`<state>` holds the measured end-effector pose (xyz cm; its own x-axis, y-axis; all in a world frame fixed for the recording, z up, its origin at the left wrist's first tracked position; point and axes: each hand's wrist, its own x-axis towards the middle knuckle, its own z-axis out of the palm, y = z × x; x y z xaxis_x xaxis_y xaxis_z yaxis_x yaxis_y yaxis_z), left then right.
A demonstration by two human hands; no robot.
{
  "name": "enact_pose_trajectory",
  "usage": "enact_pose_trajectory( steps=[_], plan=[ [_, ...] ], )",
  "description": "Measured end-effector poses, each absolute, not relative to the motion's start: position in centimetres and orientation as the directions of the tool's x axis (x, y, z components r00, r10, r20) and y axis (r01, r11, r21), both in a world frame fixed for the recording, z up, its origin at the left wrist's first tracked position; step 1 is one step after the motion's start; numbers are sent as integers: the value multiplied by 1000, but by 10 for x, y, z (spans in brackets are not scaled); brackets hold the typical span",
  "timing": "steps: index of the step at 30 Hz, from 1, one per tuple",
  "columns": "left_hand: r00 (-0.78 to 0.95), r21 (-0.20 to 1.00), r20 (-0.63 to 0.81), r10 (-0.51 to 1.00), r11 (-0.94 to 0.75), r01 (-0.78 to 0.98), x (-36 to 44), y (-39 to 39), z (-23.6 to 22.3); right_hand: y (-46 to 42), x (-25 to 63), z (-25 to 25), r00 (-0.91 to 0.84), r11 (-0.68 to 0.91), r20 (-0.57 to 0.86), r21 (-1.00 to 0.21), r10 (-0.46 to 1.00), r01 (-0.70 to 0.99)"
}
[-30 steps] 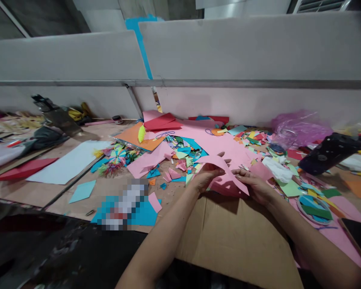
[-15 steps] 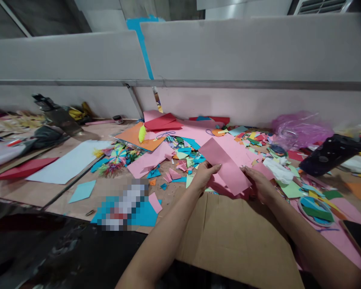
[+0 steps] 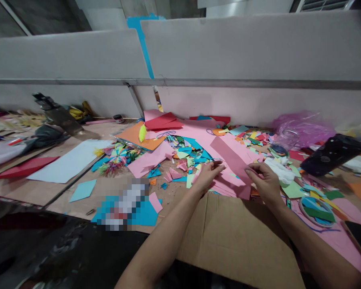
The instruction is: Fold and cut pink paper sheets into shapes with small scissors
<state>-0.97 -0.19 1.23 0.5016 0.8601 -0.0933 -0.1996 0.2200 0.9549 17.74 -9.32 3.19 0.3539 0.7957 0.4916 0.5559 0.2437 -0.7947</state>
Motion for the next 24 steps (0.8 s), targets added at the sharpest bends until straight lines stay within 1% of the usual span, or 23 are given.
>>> enact_pose_trajectory(
  steps=[2,4,7,9,12,14,18,21,24],
  plan=[
    [610,954,-98,786,249,-168,-9,-9,17,-96,175,34,267,281,602,-660,753,697],
    [679,944,-113,725,291,-154,-7,-16,18,-97,172,33,149,328,653,-548,742,770],
    [649,904,-264,714,418,-92,-3,-18,9,-97,167,28,-6,391,662,-436,750,810],
    [592,866,-301,747,475,-159,-1,-16,3,-96,167,26,-60,407,646,-404,761,819],
    [502,814,-238,831,453,-364,1,-10,-2,-95,172,27,-30,379,628,-431,778,819],
    [466,788,-235,853,448,-421,2,-6,-1,-94,176,28,26,354,607,-497,794,792],
    [449,791,-265,853,459,-404,2,-5,0,-92,181,28,78,344,546,-625,834,700],
    [473,802,-266,840,465,-375,1,-5,0,-90,181,25,52,346,498,-669,865,658],
    [488,797,-265,832,474,-374,1,-5,-1,-89,182,22,30,336,463,-686,886,645]
  ],
)
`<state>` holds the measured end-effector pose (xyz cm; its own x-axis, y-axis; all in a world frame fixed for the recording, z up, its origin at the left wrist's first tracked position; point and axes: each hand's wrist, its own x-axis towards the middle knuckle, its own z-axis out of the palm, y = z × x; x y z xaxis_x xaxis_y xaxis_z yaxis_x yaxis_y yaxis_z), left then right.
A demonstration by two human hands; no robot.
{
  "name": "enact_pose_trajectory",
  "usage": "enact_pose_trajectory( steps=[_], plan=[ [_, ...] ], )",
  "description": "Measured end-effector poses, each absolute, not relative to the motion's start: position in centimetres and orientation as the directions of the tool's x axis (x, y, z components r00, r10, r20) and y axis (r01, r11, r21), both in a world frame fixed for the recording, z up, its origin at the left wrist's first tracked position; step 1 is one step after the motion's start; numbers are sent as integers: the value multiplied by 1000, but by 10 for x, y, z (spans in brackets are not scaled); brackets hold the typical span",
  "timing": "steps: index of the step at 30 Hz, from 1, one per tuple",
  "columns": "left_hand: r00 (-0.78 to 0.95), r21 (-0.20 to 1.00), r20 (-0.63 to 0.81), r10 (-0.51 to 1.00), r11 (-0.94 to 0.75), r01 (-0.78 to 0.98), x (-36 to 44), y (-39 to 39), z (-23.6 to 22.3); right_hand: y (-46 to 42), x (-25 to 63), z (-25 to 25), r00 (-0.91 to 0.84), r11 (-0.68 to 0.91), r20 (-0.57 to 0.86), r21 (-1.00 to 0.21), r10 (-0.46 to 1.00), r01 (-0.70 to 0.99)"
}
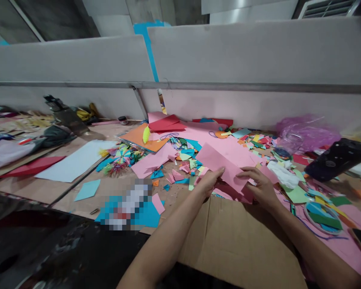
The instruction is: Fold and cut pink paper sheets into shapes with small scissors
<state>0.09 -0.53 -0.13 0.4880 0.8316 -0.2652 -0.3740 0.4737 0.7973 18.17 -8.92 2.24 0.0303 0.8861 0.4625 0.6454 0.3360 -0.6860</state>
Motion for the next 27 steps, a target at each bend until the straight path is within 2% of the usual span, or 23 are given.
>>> enact_pose_trajectory(
  steps=[6,10,18,20,24,27],
  plan=[
    [523,814,-271,808,482,-324,-1,-5,0,-88,183,23,62,305,427,-734,902,607],
    [494,806,-274,826,477,-351,-1,-7,3,-88,184,22,84,292,408,-768,909,570],
    [424,786,-305,853,477,-394,-2,-2,4,-84,191,17,302,150,293,-895,907,420],
    [419,779,-298,858,472,-413,-2,-1,3,-84,190,19,279,165,307,-885,910,436],
    [426,775,-282,860,466,-428,-1,-1,1,-86,185,24,101,297,397,-811,912,504],
    [459,772,-287,841,486,-408,0,-5,0,-87,183,24,31,317,396,-777,918,544]
  ],
)
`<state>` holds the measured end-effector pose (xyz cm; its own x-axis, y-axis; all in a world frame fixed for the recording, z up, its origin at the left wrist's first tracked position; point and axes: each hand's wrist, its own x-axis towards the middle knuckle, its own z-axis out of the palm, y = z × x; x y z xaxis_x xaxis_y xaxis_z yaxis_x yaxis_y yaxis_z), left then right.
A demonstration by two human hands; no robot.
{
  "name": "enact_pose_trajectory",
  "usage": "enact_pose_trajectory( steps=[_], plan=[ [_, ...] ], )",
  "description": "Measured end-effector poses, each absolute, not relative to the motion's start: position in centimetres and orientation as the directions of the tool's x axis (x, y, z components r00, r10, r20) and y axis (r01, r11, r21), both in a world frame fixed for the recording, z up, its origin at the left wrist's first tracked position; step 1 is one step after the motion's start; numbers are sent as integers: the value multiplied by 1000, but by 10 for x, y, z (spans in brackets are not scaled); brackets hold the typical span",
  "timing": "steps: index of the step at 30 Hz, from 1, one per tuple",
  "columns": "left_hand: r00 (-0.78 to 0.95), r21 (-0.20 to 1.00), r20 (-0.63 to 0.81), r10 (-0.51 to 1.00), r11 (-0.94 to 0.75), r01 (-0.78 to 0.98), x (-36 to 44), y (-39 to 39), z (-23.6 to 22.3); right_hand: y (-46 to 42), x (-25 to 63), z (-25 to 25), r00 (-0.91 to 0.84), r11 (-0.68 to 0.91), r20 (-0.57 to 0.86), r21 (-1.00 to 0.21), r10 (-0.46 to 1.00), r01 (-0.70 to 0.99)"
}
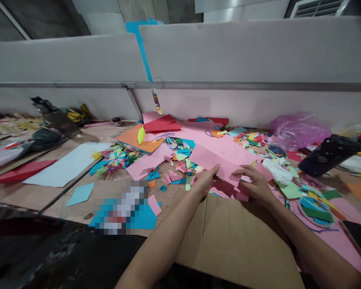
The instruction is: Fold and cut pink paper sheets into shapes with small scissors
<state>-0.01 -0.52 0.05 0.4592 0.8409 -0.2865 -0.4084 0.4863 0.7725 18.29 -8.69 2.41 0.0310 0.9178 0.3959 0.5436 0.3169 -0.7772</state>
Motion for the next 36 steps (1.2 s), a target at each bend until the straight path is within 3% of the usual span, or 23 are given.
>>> enact_pose_trajectory(
  steps=[9,18,26,31,36],
  plan=[
    [581,819,-189,791,454,-352,1,-19,1,-86,185,23,129,270,398,-793,908,546],
    [647,918,-326,689,394,43,-9,-31,17,-84,186,18,283,162,306,-885,909,436],
    [726,921,-256,638,390,-17,-8,-34,20,-84,182,20,324,187,334,-893,885,409],
    [669,916,-368,646,377,140,-8,-39,30,-85,182,17,318,197,353,-880,880,432],
    [601,934,-328,729,346,90,-3,-43,30,-86,181,17,320,192,351,-879,880,436]
  ],
)
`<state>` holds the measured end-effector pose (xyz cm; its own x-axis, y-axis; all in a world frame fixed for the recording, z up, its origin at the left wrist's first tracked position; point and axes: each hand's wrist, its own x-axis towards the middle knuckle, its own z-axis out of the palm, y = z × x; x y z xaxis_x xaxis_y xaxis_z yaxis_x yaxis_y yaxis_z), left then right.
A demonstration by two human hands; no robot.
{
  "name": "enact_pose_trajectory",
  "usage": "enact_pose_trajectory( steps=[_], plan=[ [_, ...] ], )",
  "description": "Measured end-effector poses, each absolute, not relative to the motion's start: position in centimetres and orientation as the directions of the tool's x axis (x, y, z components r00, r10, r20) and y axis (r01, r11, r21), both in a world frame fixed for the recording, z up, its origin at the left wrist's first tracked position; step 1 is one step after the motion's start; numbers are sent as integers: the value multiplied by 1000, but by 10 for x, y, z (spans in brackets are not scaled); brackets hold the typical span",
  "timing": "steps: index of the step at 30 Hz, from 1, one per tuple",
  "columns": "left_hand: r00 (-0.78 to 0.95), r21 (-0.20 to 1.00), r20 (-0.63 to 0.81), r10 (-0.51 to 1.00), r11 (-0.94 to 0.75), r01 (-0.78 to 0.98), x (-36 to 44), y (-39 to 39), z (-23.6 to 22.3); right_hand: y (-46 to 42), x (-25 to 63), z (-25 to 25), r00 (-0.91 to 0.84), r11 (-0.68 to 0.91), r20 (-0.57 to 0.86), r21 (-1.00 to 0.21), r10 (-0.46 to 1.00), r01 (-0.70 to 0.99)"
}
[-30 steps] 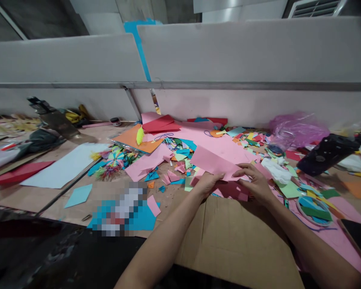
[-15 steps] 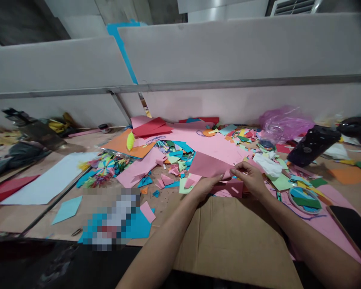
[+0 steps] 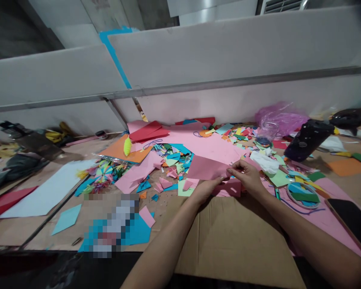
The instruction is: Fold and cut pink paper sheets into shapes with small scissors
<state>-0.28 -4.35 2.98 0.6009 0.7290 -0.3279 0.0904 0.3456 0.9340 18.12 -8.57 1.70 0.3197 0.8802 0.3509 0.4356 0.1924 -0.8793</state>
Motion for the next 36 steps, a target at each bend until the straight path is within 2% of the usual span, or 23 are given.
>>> enact_pose_trajectory(
  steps=[12,20,24,28,32,34,36],
  plan=[
    [558,933,-326,763,354,62,0,-45,26,-84,178,21,346,227,334,-922,877,315],
    [548,931,-362,754,325,169,4,-39,18,-83,178,18,352,234,320,-935,880,267],
    [544,948,-317,777,283,148,5,-40,20,-81,181,16,366,237,317,-940,875,247],
    [483,950,-313,818,267,164,2,-42,28,-80,178,17,358,146,199,-975,912,169],
    [447,947,-313,838,240,212,-1,-41,28,-82,171,18,168,45,49,-999,985,26],
    [448,949,-298,843,213,231,-1,-40,27,-84,168,19,115,31,27,-999,993,-32],
    [463,952,-287,839,196,235,0,-39,25,-85,166,19,141,36,29,-998,990,-52]
  ],
)
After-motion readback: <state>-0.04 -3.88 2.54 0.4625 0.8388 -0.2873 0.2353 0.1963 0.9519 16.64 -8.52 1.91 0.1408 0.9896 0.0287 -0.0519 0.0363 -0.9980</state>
